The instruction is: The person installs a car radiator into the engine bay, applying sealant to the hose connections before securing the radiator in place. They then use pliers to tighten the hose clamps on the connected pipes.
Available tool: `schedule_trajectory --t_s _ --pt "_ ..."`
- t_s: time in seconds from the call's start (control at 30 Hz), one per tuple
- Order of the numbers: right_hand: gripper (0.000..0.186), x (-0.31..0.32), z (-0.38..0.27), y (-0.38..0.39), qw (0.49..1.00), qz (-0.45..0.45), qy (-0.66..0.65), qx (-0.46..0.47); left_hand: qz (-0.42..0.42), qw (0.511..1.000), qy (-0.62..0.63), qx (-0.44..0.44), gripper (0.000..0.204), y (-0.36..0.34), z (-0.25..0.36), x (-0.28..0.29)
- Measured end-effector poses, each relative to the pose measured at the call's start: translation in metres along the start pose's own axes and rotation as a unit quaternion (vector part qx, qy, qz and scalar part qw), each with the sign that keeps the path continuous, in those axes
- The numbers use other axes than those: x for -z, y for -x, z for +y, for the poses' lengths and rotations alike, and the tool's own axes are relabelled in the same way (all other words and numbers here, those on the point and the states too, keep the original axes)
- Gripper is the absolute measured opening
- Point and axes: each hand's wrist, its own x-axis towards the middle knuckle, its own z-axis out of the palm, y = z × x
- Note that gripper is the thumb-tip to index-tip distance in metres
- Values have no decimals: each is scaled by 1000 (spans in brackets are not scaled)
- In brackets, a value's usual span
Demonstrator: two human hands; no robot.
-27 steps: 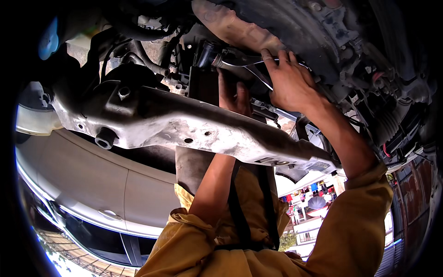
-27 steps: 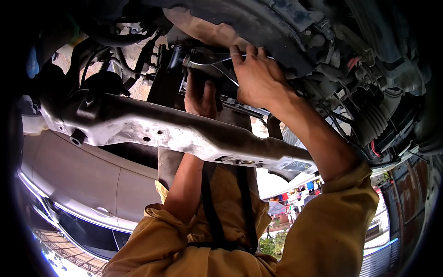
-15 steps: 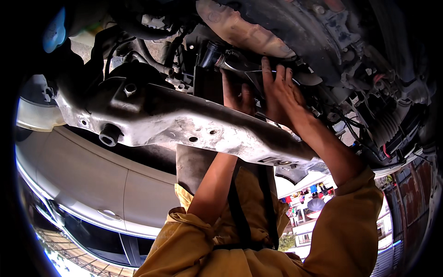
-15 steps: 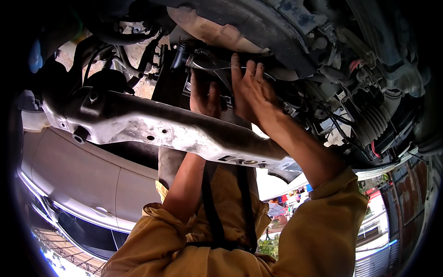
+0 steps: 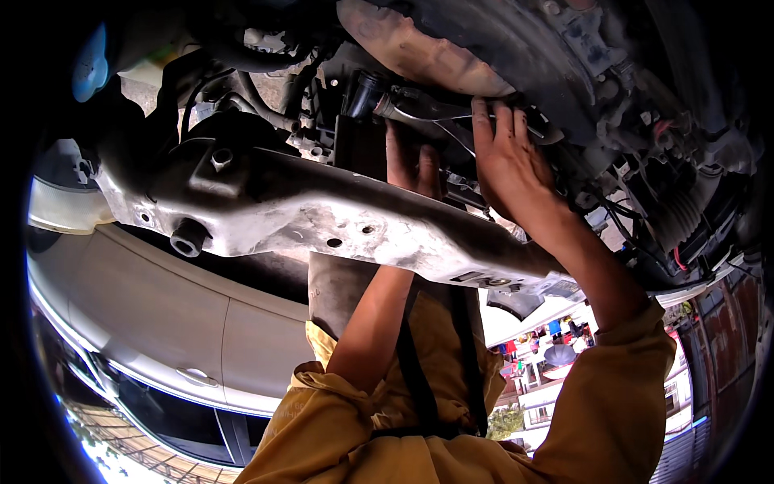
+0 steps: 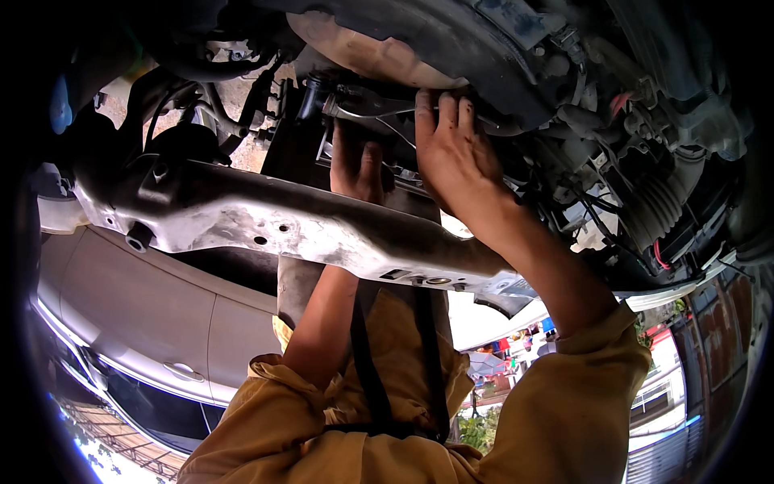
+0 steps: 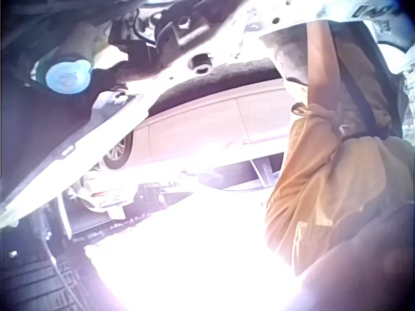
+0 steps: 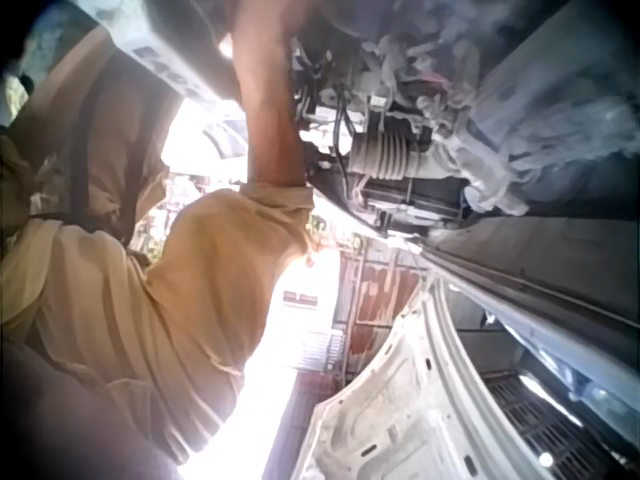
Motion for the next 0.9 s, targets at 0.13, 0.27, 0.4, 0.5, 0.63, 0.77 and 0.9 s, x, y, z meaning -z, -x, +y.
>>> schedule_trajectory --t_s 0.13,0.27,0.4,0.5,0.63,0.77,0.9 --pt "34 6 3 10 994 -51 -96 -4 -8 1000 -10 3 64 2 -1 4" --pt "24 5 1 6 996 -45 -76 9 -32 999 -10 -1 65 2 -1 3" --pt "24 1 8 7 996 -58 -43 50 -31 999 3 -9 63 0 -7 5" --pt "26 1 5 7 996 -61 -58 33 -45 998 -4 -33 62 -3 -5 9" --pt "25 14 6 4 990 -78 -114 19 -46 997 -9 -54 61 -5 -13 11" --pt "19 31 11 16 975 -1 -224 -7 -61 995 -21 -70 53 -3 -25 18" --pt "25 68 15 42 963 -4 -270 -21 -316 941 120 -4 52 -16 -47 62"
